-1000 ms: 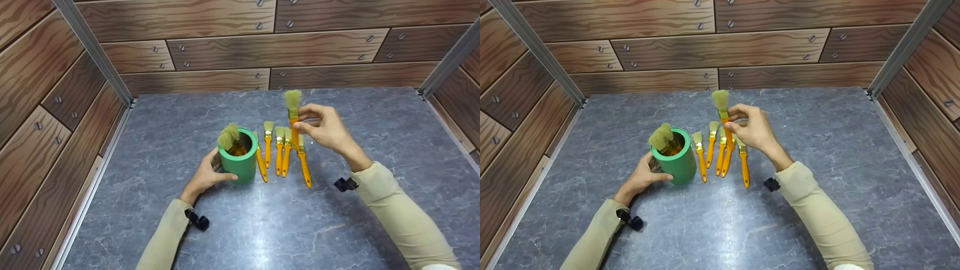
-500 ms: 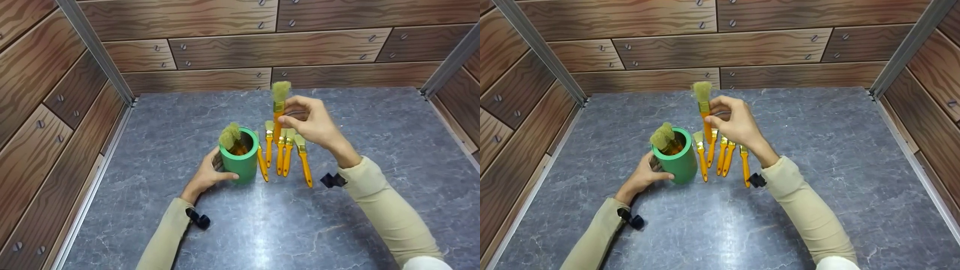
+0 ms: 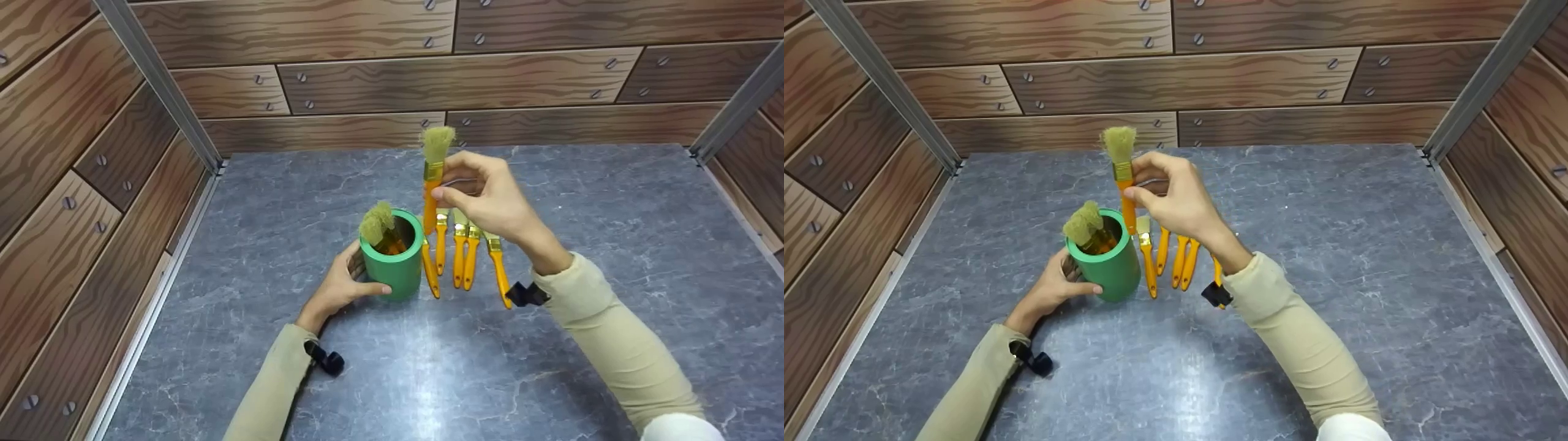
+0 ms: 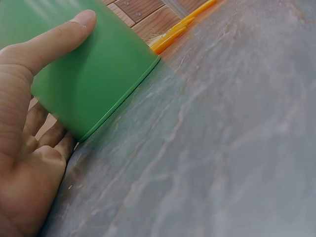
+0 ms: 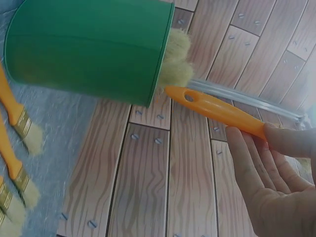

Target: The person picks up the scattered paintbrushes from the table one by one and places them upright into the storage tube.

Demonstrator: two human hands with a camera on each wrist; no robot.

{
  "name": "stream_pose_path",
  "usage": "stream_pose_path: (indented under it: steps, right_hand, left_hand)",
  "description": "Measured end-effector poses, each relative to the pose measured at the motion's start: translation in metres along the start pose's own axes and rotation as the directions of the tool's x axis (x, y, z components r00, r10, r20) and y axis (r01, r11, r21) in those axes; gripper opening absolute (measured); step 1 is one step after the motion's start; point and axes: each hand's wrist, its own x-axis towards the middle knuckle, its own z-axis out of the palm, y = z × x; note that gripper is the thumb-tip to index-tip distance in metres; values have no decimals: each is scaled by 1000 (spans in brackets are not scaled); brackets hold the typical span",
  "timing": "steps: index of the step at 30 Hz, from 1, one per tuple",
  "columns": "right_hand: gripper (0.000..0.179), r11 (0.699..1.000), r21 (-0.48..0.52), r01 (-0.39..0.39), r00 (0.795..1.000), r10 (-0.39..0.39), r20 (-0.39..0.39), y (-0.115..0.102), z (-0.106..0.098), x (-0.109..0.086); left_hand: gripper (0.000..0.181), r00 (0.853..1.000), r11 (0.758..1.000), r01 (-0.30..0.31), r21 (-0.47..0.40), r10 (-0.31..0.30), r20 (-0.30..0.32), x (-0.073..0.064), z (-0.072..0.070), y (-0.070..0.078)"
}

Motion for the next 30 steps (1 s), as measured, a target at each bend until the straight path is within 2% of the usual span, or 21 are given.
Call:
stream_pose_path:
  steps: [6,11,21,30]
  right_hand:
    - [22,1000,-18,9,1000,-9,18,3,14,2]
    - [20,999,9,33,999,-33,22,8,26,2]
    - [20,998,15,68,998,-68,-20,8,39,2]
    - [19,997,11,74,997,-74,34,14,51,1]
  left_hand:
    - [103,1000,1000,-17,6,17,1,0,0,-1]
    - [103,1000,1000,-27,5,27,7,0,0,-1]
    - [106,1000,1000,-13,3,13,2,1,1,0]
    - [104,1000,1000,-8,7,8,4,1,0,0]
